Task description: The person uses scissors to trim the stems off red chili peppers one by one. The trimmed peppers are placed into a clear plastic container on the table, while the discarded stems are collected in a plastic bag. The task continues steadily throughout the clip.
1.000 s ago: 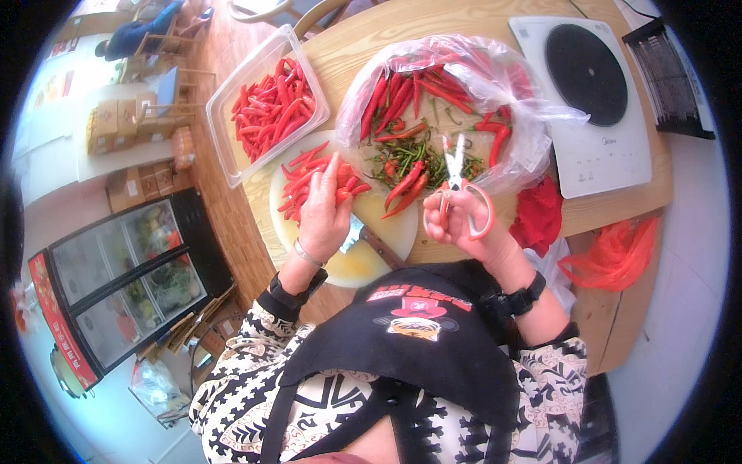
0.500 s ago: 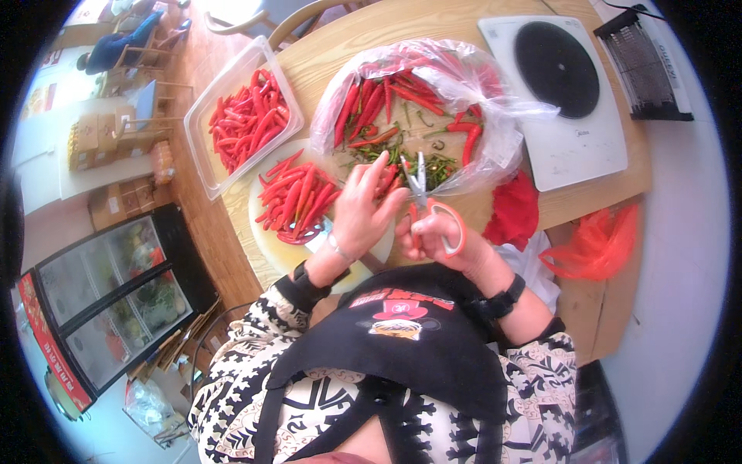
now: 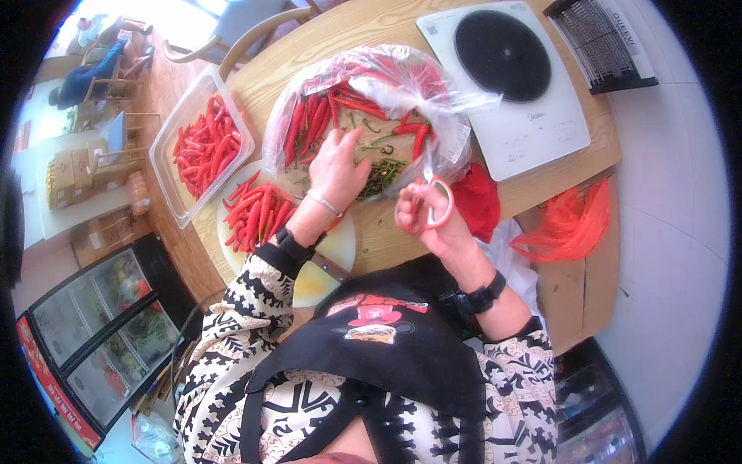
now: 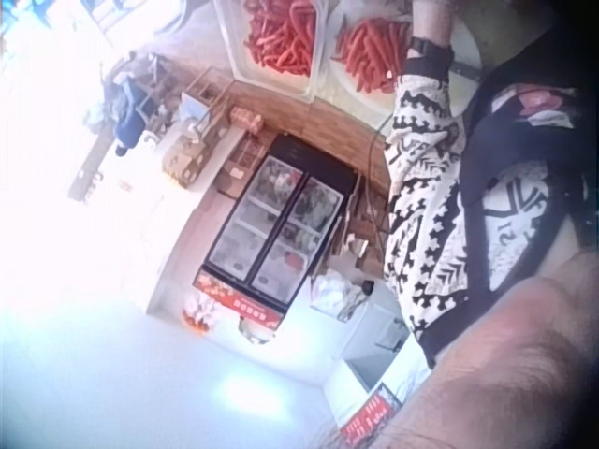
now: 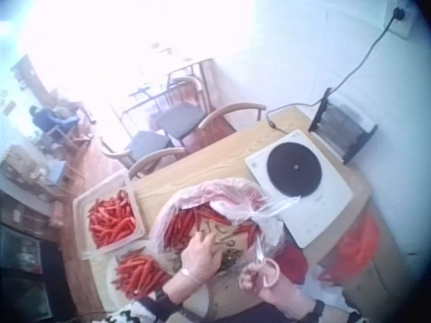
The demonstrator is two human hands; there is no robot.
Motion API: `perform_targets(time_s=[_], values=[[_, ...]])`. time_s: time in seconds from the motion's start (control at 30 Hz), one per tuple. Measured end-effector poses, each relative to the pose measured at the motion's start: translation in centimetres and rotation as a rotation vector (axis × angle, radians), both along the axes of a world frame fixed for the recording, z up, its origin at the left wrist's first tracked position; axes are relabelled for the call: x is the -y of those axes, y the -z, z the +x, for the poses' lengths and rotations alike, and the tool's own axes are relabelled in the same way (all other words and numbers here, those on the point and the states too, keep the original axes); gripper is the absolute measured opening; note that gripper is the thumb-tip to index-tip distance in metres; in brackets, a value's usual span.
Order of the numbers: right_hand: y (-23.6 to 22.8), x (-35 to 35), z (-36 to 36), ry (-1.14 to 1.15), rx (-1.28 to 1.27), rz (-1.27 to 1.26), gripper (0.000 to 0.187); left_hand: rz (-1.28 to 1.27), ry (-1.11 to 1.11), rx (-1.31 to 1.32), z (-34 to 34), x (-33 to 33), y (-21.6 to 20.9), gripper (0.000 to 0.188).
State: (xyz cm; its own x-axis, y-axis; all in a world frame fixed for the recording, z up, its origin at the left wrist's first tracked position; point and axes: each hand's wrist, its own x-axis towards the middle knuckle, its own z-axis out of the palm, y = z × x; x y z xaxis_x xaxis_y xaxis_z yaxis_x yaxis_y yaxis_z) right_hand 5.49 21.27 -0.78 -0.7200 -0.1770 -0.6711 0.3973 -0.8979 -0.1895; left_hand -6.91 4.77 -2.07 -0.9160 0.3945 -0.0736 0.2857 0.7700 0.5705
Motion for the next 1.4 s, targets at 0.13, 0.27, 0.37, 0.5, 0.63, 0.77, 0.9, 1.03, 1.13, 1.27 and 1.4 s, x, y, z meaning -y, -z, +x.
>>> perform_targets(time_s=[0.13, 0.27, 0.37, 0.5, 0.63, 0.77, 0.9, 1.03, 1.13, 1.27, 1.4], values=[[-0.4, -0.2, 1.2, -0.064, 0.036, 0.451, 0.022, -0.063, 0.161, 0.118, 0.1, -5.5, 0.7, 0.033], [-0.8, 0.5, 2.1, -0.107, 0.03, 0.619, 0.023, -0.143, 0.147, 0.299, -0.7, -9.6, 2.0, 0.049], [-1.0, 0.8, 1.9, -0.098, 0.031, 0.615, 0.022, -0.156, 0.161, 0.311, -1.2, -10.2, 1.4, 0.06], [-0.6, 0.9, 2.1, -0.1, 0.025, 0.607, 0.021, -0.127, 0.147, 0.212, 0.1, -10.2, 0.9, 0.065], [-1.6, 0.9, 3.1, -0.187, -0.014, 0.732, 0.022, 0.129, 0.225, -0.185, 1.2, -10.7, 2.4, 0.046], [-4.3, -0.4, 3.1, -0.466, -0.041, 0.852, 0.023, 0.215, 0.304, -0.32, -0.6, -11.0, 2.0, 0.03], [-5.8, -2.8, 3.5, -0.575, -0.173, 0.898, 0.019, 0.132, 0.259, -0.278, -1.5, -10.5, 2.0, 0.029], [-4.7, -3.3, 0.1, -0.355, -0.268, 1.736, 0.033, 0.098, 0.204, -0.116, -2.8, -7.6, 0.5, 0.019], [-3.0, -4.2, -4.2, -0.275, -0.322, 2.259, 0.044, 0.035, 0.114, -0.318, -4.8, -1.8, -1.9, 0.011], [0.4, -5.7, -6.3, -0.306, -0.081, 2.373, 0.043, -0.117, -0.057, -0.545, -7.7, 5.0, -3.0, 0.048], [3.2, -8.4, -8.1, -0.15, -0.115, 1.717, 0.026, -0.362, -0.128, -0.408, -8.3, 8.7, -0.5, 0.046]])
